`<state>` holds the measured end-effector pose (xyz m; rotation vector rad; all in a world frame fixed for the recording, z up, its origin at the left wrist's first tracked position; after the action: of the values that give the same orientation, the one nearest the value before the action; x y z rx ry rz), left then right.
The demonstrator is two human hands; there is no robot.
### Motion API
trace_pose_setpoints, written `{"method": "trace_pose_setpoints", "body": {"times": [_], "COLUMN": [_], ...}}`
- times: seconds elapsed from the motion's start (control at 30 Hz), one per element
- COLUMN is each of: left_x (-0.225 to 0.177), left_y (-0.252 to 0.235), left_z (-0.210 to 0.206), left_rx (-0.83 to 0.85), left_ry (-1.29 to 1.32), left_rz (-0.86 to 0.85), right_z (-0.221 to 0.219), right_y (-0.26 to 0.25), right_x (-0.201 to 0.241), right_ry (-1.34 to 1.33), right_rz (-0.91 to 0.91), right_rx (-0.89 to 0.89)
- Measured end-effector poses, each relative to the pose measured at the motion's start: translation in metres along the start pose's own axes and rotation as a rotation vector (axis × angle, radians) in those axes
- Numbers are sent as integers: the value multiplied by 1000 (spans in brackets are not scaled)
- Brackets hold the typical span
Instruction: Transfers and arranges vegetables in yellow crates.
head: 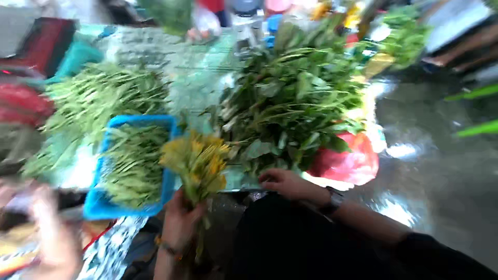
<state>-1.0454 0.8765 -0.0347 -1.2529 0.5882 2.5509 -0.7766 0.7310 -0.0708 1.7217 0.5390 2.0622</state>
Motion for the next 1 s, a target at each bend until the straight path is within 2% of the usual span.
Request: {"method": "trace_pose_setpoints", "body": {"times": [0.1,0.17,0.27,0.33,0.47,0.57,0.63,0.77,1.0], "left_x": [-36,-66,-108,-138,-196,-248,-279,-325,-381], "left_y": [28,48,72,92,123,132,132,135,112], "left_z": [-34,-64,-122,-170,-281,-369,-428,-535,-741], "left_rx": [75,140,259,336,481,677,832,987,1165], "left_ry": [90,158,239,301,370,442,446,397,349], "left_rz": [-53,-148,-313,-365,-159,-174,-218,-139,-10], "right_z": [21,46,91,120,177,198,210,250,396], "right_y": [46,81,135,175,253,318,358,392,402], "right_x": [-26,-55,-124,-180,-306,-384,-418,-472,-555], "right_ry": [46,49,-21,-86,-303,-468,-639,-856,-1034], "right_rz": [23,71,114,72,-143,-376,-448,-555,-496], "right_rx": [30,49,54,24,-218,-526,-706,-819,-991]}}
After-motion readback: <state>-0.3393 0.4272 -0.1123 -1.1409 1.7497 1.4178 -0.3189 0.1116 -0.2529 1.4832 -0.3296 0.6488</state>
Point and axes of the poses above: each hand's wrist, its own y-axis away from the middle knuckle, its own z-axis out of the back of the hand, x = y × z, the point moved 3 cm from there along -y, towards the middle knuckle, and after that the axes turned 5 degrees about -x, right-handed, at the moved point
